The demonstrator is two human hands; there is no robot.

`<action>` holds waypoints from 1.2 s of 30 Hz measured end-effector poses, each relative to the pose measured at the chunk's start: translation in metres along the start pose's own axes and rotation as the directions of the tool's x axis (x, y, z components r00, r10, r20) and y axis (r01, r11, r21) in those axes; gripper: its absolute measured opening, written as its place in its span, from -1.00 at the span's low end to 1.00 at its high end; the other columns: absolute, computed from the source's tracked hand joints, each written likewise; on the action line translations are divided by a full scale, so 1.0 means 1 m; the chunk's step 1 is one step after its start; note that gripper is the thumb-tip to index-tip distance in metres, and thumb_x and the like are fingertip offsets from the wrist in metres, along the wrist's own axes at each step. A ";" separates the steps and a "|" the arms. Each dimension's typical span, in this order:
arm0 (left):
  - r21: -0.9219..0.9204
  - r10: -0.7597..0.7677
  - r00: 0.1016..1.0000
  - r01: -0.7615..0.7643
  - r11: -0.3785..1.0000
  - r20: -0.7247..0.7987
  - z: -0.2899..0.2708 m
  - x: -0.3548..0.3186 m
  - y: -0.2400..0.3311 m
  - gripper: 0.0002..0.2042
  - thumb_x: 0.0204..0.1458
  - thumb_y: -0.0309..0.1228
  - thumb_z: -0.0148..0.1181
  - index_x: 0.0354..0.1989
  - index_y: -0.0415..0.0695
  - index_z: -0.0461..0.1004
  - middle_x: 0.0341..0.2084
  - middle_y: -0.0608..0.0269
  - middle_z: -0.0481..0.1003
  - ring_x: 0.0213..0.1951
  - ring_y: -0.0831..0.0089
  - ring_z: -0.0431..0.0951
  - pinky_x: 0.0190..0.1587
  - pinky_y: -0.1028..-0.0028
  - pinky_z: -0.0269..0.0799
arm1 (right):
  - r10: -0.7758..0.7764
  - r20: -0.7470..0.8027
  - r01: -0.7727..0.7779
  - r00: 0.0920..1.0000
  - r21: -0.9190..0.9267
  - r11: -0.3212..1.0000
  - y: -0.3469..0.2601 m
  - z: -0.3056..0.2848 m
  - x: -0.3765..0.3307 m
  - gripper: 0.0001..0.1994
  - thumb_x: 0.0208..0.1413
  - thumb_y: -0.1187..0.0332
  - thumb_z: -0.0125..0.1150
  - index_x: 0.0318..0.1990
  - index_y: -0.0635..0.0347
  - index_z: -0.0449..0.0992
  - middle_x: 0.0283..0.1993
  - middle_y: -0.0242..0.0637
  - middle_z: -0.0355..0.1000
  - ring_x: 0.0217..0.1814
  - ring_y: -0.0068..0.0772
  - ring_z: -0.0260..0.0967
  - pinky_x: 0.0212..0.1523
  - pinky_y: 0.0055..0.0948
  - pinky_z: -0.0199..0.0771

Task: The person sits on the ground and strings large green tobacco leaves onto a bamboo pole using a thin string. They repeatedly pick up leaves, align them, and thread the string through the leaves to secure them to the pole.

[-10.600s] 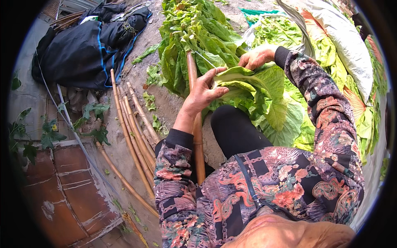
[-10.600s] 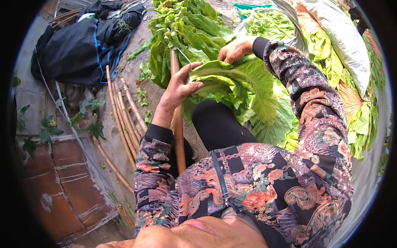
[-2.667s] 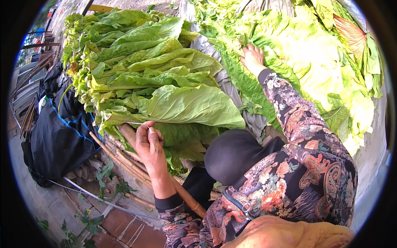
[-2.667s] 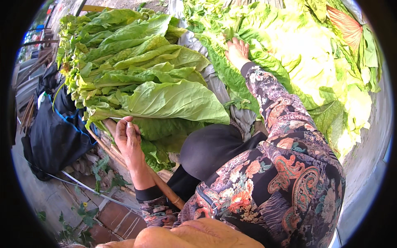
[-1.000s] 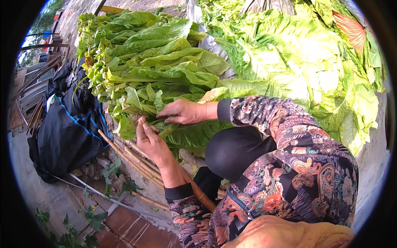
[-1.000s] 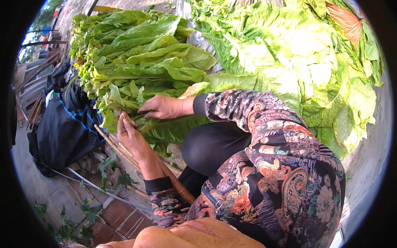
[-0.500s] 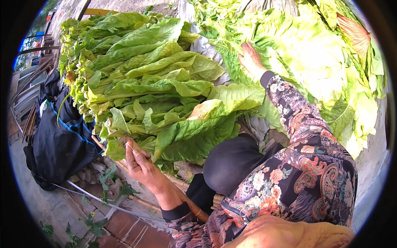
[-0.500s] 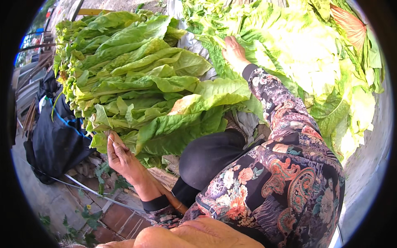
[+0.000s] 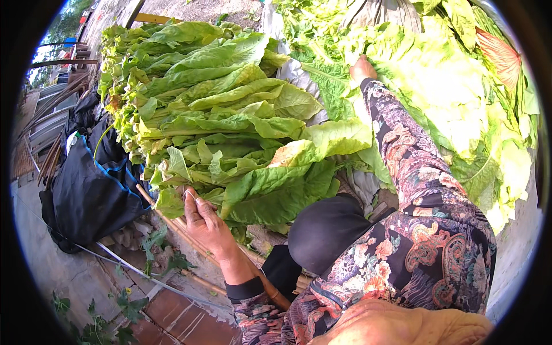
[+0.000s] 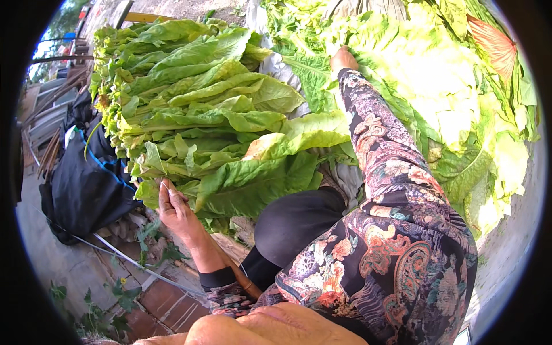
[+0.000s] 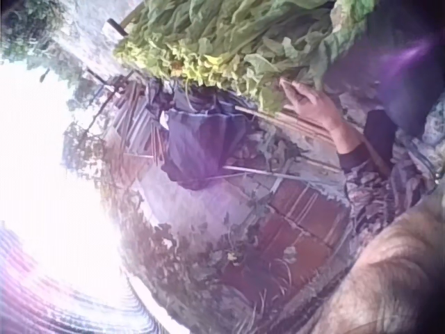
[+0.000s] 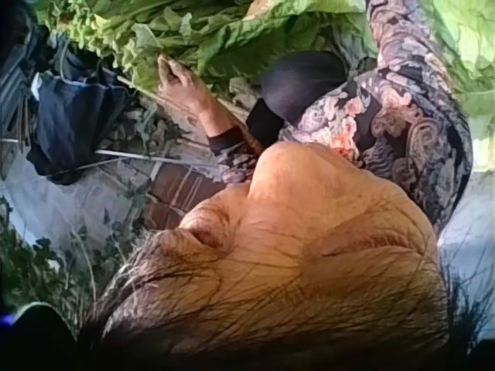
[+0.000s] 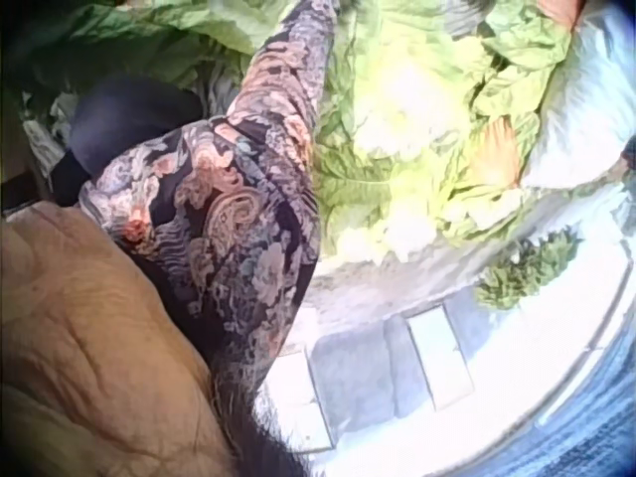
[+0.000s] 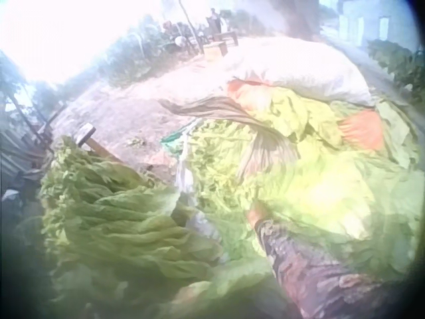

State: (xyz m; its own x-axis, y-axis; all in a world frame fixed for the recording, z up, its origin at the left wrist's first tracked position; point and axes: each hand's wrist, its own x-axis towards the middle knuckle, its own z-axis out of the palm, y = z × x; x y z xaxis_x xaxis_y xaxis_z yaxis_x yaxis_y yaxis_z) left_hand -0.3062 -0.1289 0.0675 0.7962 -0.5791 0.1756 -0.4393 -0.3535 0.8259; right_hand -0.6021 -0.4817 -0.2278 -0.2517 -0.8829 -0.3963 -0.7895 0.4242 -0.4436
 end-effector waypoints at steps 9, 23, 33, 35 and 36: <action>0.020 -0.041 0.999 0.040 0.999 0.036 0.000 0.003 -0.004 -0.68 0.17 -0.51 -0.02 0.06 -0.42 0.35 -0.31 0.21 0.49 -0.47 0.65 0.31 -0.42 0.65 0.30 | -0.532 -0.094 0.413 0.841 0.747 0.521 0.005 -0.054 -0.091 -0.43 0.07 0.42 0.14 0.25 0.21 0.13 0.05 -0.23 0.34 0.04 -0.45 0.29 0.08 -0.43 0.30; -0.463 0.057 0.826 0.256 0.848 0.561 0.008 0.015 -0.011 -0.70 -0.01 -0.36 0.29 -0.17 -0.29 0.47 -0.40 0.34 0.49 -0.39 0.64 0.42 -0.33 0.66 0.31 | -0.983 0.117 0.366 0.138 0.917 0.161 -0.149 -0.229 -0.310 -0.63 0.16 0.46 0.06 0.13 0.28 0.31 -0.01 -0.12 0.44 0.00 -0.19 0.45 0.08 -0.24 0.42; -0.566 0.340 0.830 -0.036 0.824 0.442 0.021 -0.001 -0.038 -0.84 0.06 -0.46 0.15 -0.22 -0.27 0.50 -0.40 0.43 0.51 -0.38 0.69 0.41 -0.30 0.65 0.35 | -0.943 0.333 0.740 0.017 0.630 0.236 -0.199 -0.132 -0.389 -0.69 0.12 0.36 0.14 -0.03 0.33 0.40 -0.27 -0.29 0.46 -0.21 -0.62 0.28 -0.14 -0.52 0.32; -0.594 0.309 0.873 -0.028 0.804 0.378 0.033 -0.006 -0.040 -0.82 0.01 -0.40 0.19 -0.31 -0.27 0.49 -0.54 0.33 0.49 -0.49 0.61 0.41 -0.41 0.52 0.33 | -0.991 -0.112 0.748 0.070 0.663 -0.022 -0.198 -0.137 -0.379 -0.74 0.13 0.37 0.11 -0.07 0.32 0.41 -0.35 -0.29 0.43 -0.28 -0.60 0.28 -0.23 -0.50 0.33; -0.606 0.316 0.888 -0.055 0.793 0.334 0.032 0.000 -0.062 -0.81 -0.01 -0.37 0.21 -0.35 -0.28 0.49 -0.61 0.29 0.48 -0.55 0.58 0.40 -0.47 0.46 0.32 | -0.969 -0.208 0.797 0.131 0.604 -0.022 -0.200 -0.150 -0.385 -0.76 0.12 0.40 0.11 -0.09 0.31 0.41 -0.37 -0.27 0.42 -0.35 -0.49 0.32 -0.32 -0.46 0.35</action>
State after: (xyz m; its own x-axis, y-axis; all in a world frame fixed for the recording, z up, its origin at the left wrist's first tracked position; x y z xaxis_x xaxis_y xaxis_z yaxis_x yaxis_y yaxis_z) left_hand -0.2918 -0.1306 -0.0009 0.4295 -0.8711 0.2382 -0.1396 0.1965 0.9705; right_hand -0.4315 -0.2568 0.1343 0.6160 -0.5685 0.5454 0.1546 -0.5916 -0.7913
